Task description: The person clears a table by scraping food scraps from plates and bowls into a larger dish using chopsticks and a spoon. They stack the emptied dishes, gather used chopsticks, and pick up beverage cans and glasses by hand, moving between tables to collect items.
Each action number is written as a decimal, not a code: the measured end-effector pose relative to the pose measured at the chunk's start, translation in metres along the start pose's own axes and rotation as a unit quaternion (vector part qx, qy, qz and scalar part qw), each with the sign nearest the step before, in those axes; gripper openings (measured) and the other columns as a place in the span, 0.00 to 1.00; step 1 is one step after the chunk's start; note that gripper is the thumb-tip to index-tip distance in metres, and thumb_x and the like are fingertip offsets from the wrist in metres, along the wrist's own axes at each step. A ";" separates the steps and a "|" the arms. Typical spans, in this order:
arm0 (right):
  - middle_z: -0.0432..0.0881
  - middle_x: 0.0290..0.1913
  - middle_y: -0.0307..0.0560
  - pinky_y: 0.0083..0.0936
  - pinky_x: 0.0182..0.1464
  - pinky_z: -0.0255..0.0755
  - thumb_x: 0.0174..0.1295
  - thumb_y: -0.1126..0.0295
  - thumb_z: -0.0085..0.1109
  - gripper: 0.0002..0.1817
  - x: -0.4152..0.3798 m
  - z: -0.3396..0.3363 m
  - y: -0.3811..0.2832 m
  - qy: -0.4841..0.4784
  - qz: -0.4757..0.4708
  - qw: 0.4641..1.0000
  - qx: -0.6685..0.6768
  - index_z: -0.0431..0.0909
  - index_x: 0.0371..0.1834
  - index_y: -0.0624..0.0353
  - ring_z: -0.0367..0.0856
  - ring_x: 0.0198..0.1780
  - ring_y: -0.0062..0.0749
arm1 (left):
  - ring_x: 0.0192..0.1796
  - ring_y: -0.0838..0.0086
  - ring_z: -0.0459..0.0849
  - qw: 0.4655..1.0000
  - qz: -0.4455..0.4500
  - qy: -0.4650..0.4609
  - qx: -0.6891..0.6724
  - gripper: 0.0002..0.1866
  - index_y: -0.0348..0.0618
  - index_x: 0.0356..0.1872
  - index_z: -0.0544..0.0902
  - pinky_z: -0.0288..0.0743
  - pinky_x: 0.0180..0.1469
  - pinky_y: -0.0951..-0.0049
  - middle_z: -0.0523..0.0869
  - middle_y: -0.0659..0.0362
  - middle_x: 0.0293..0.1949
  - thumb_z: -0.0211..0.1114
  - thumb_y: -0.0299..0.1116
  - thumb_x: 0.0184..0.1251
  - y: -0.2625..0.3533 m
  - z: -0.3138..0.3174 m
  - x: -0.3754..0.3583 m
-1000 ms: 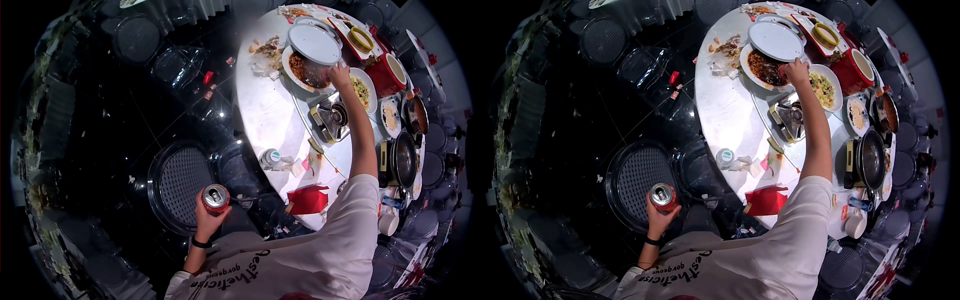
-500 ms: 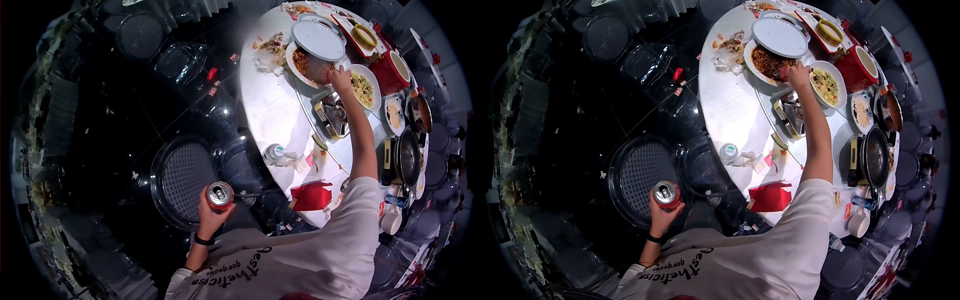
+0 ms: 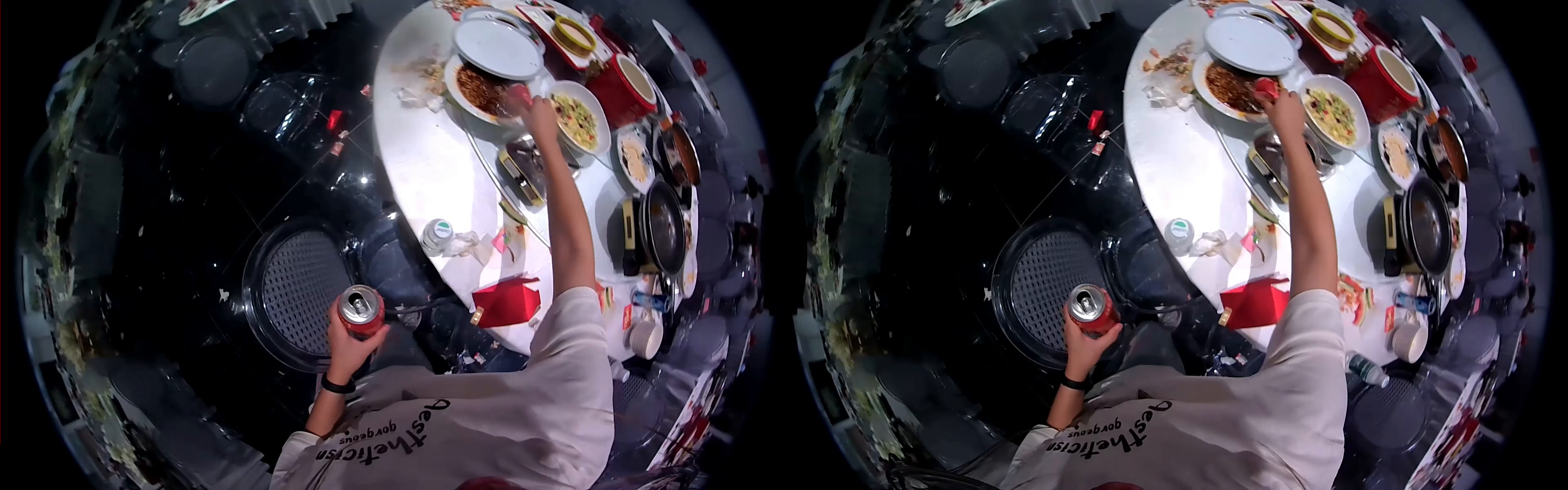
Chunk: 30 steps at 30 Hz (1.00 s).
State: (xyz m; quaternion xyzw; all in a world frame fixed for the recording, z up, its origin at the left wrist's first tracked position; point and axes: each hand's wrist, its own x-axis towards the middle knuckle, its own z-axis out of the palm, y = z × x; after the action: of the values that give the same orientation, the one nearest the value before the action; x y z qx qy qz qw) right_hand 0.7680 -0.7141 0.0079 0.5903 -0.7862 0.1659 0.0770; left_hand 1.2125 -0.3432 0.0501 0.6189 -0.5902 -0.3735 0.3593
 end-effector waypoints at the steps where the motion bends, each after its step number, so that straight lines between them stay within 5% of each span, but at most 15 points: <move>1: 0.79 0.45 0.55 0.40 0.48 0.75 0.56 0.56 0.59 0.23 -0.010 0.004 0.004 -0.014 0.042 0.997 0.066 0.76 0.49 0.61 0.78 0.48 0.54 | 0.53 0.62 0.81 1.000 -0.002 -0.014 -0.027 0.45 0.36 0.61 0.62 0.74 0.54 0.66 0.79 0.49 0.51 0.80 0.35 0.42 0.001 0.003 0.001; 3: 0.80 0.42 0.53 0.35 0.46 0.74 0.57 0.59 0.57 0.20 -0.052 0.003 0.021 -0.047 0.101 0.952 0.284 0.76 0.48 0.60 0.79 0.44 0.46 | 0.52 0.63 0.81 0.995 -0.007 -0.051 -0.082 0.44 0.36 0.61 0.62 0.73 0.54 0.68 0.79 0.50 0.51 0.80 0.35 0.43 -0.001 0.012 0.003; 5: 0.81 0.41 0.46 0.30 0.43 0.73 0.60 0.61 0.56 0.17 -0.114 -0.020 0.031 -0.105 0.226 0.717 0.651 0.76 0.48 0.57 0.79 0.40 0.35 | 0.55 0.63 0.77 0.986 -0.022 -0.111 -0.125 0.44 0.36 0.60 0.63 0.70 0.57 0.67 0.76 0.51 0.53 0.80 0.35 0.42 -0.010 0.026 0.004; 6: 0.81 0.40 0.42 0.28 0.42 0.73 0.61 0.62 0.55 0.15 -0.148 -0.038 0.039 -0.109 0.274 0.614 0.733 0.75 0.49 0.55 0.79 0.38 0.29 | 0.56 0.63 0.76 0.985 -0.001 -0.136 -0.108 0.44 0.36 0.60 0.64 0.69 0.59 0.66 0.75 0.51 0.53 0.80 0.34 0.42 -0.013 0.034 0.006; 8: 0.80 0.43 0.39 0.25 0.43 0.72 0.61 0.64 0.58 0.15 -0.215 -0.074 0.065 -0.089 0.348 0.515 0.778 0.75 0.50 0.52 0.79 0.40 0.26 | 0.58 0.61 0.73 0.977 0.041 -0.187 -0.097 0.43 0.36 0.59 0.66 0.67 0.60 0.66 0.73 0.51 0.54 0.80 0.34 0.40 0.003 0.054 0.017; 10: 0.80 0.44 0.39 0.24 0.46 0.71 0.60 0.68 0.59 0.15 -0.282 -0.112 0.100 -0.040 0.415 0.501 0.758 0.74 0.51 0.54 0.79 0.42 0.27 | 0.59 0.60 0.72 0.962 0.069 -0.250 -0.087 0.42 0.35 0.58 0.67 0.67 0.60 0.66 0.73 0.52 0.53 0.81 0.34 0.39 0.016 0.075 0.027; 15: 0.81 0.48 0.41 0.23 0.53 0.70 0.56 0.80 0.62 0.22 -0.435 -0.140 0.180 0.117 0.377 0.718 0.574 0.72 0.55 0.60 0.78 0.49 0.25 | 0.55 0.64 0.77 0.923 0.084 -0.333 -0.175 0.42 0.35 0.59 0.64 0.69 0.58 0.67 0.78 0.49 0.52 0.80 0.33 0.41 0.026 0.156 0.038; 20: 0.79 0.47 0.40 0.23 0.53 0.70 0.53 0.82 0.62 0.22 -0.506 -0.104 0.187 0.150 0.404 0.726 0.536 0.72 0.52 0.61 0.77 0.49 0.24 | 0.52 0.67 0.79 0.919 0.108 -0.334 -0.181 0.40 0.35 0.56 0.63 0.72 0.56 0.68 0.79 0.49 0.50 0.79 0.32 0.45 0.097 0.174 0.091; 26: 0.77 0.40 0.43 0.23 0.46 0.72 0.49 0.81 0.61 0.17 -0.476 -0.068 0.164 0.139 0.355 0.822 0.424 0.73 0.45 0.63 0.77 0.43 0.27 | 0.51 0.56 0.77 0.918 0.375 -0.110 0.070 0.38 0.36 0.52 0.68 0.72 0.53 0.63 0.76 0.49 0.47 0.79 0.37 0.40 0.149 0.194 0.263; 30: 0.77 0.40 0.52 0.27 0.46 0.71 0.47 0.82 0.57 0.18 -0.468 -0.046 0.163 0.136 0.331 0.864 0.353 0.73 0.46 0.65 0.77 0.42 0.40 | 0.49 0.54 0.77 0.871 0.408 0.016 0.273 0.34 0.39 0.50 0.71 0.70 0.49 0.59 0.78 0.52 0.42 0.77 0.38 0.38 0.131 0.226 0.364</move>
State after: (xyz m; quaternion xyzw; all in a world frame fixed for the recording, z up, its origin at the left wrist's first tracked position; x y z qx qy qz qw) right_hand 0.7455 -0.2351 -0.1255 0.2545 -0.8061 0.5265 -0.0900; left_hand 0.9605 -0.7136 0.0479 0.4020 -0.8630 -0.0075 0.3058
